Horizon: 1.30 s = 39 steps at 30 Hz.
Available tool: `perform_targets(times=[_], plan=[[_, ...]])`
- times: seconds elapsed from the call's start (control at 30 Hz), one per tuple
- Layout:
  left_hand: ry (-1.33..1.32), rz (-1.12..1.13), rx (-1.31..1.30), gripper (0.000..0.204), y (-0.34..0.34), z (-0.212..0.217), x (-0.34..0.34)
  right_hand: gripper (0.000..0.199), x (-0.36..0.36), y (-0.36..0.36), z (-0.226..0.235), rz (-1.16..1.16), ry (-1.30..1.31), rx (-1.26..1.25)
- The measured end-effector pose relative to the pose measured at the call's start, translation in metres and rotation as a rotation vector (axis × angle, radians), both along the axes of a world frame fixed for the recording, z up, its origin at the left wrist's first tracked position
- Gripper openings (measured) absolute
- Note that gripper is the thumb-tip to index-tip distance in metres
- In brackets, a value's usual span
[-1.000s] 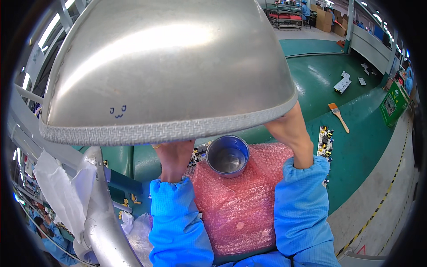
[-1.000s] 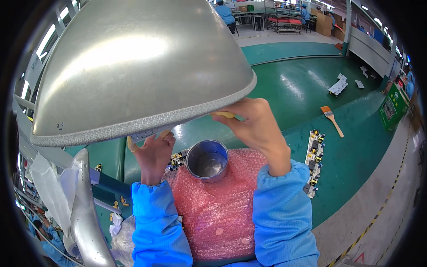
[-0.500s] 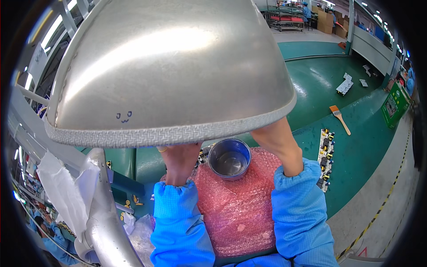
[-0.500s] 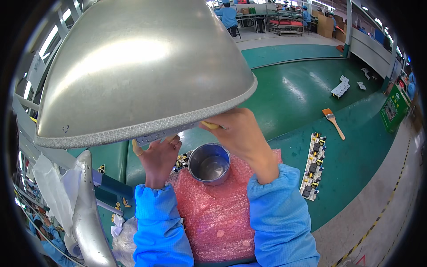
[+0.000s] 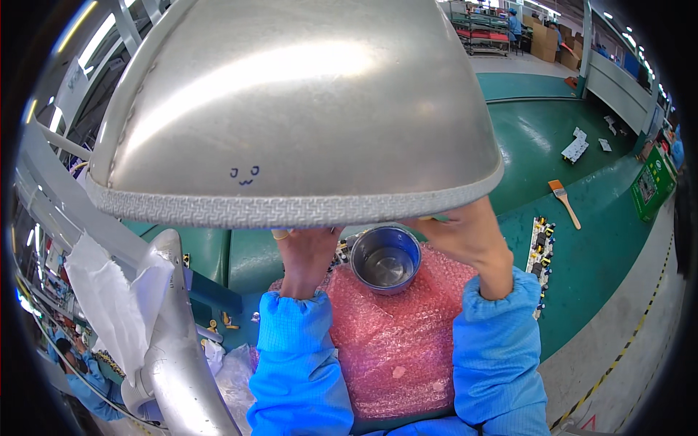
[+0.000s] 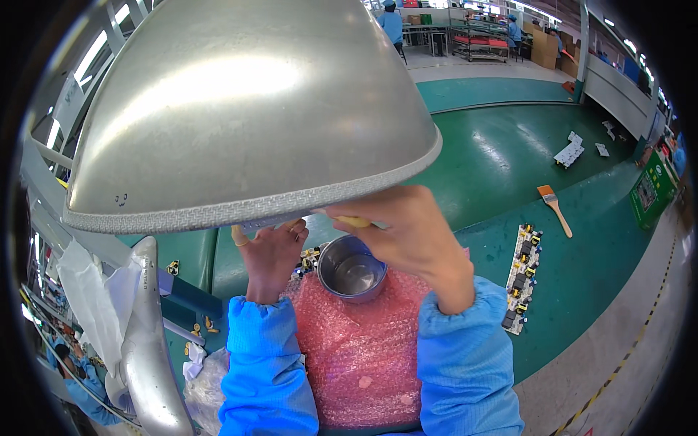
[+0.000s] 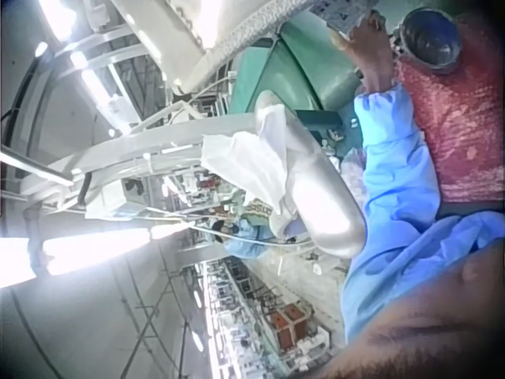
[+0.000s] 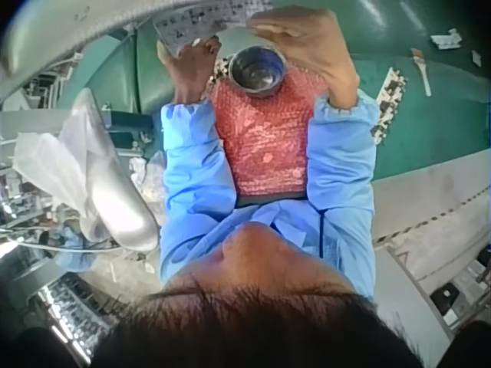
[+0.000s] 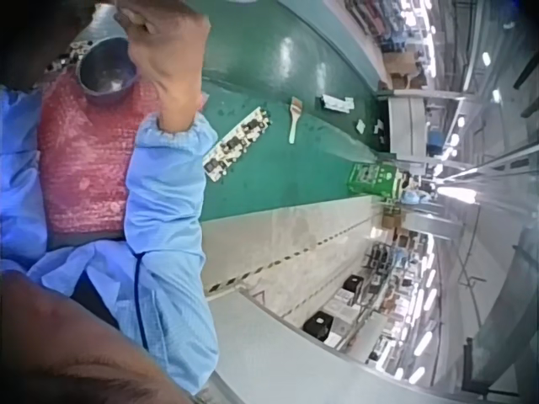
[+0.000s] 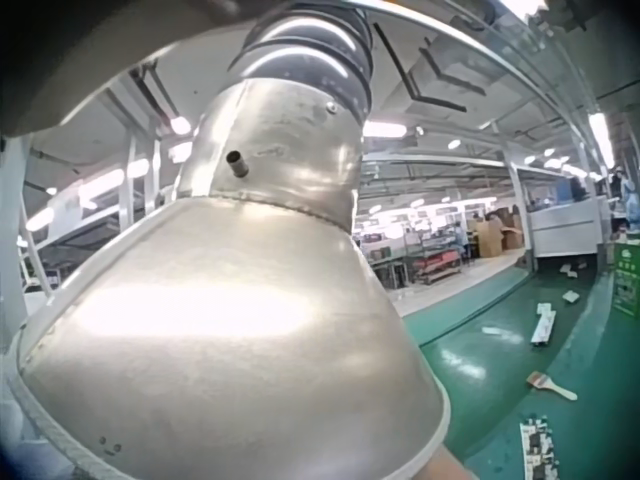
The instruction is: The person dips a brush into a bowl of liquid, coats the underside and sides of circuit boards with the brush, and handles the components by hand.
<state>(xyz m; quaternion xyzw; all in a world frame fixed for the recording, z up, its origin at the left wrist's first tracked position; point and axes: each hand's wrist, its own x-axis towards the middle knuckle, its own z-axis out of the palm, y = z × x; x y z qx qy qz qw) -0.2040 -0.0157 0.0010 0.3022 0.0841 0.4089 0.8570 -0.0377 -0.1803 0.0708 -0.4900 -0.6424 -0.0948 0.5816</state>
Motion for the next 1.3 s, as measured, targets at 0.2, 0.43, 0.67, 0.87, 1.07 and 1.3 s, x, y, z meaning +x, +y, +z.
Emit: perform_targets(times=[0.2, 0.43, 0.67, 0.87, 1.07, 1.3], plan=[[0.017, -0.026, 0.034, 0.079, 0.000, -0.004, 0.002, 0.022, -0.011, 0.012, -0.004, -0.101, 0.129, 0.107], [0.028, 0.021, 0.029, 0.077, 0.008, -0.012, -0.003, 0.022, -0.004, 0.000, 0.003, 0.041, 0.010, 0.011], [-0.039, -0.082, 0.056, 0.070, 0.003, -0.010, 0.001, 0.023, -0.014, 0.007, 0.001, -0.039, 0.009, 0.095], [-0.025, -0.089, 0.077, 0.066, 0.006, -0.012, -0.002, 0.023, -0.013, -0.001, 0.011, 0.025, 0.042, 0.123], [-0.024, -0.075, 0.054, 0.061, -0.003, -0.010, 0.004, 0.025, -0.020, 0.006, 0.006, 0.032, -0.007, 0.138], [-0.025, -0.125, 0.106, 0.060, 0.004, -0.021, 0.004, 0.028, -0.015, -0.002, 0.010, 0.015, 0.032, 0.190]])
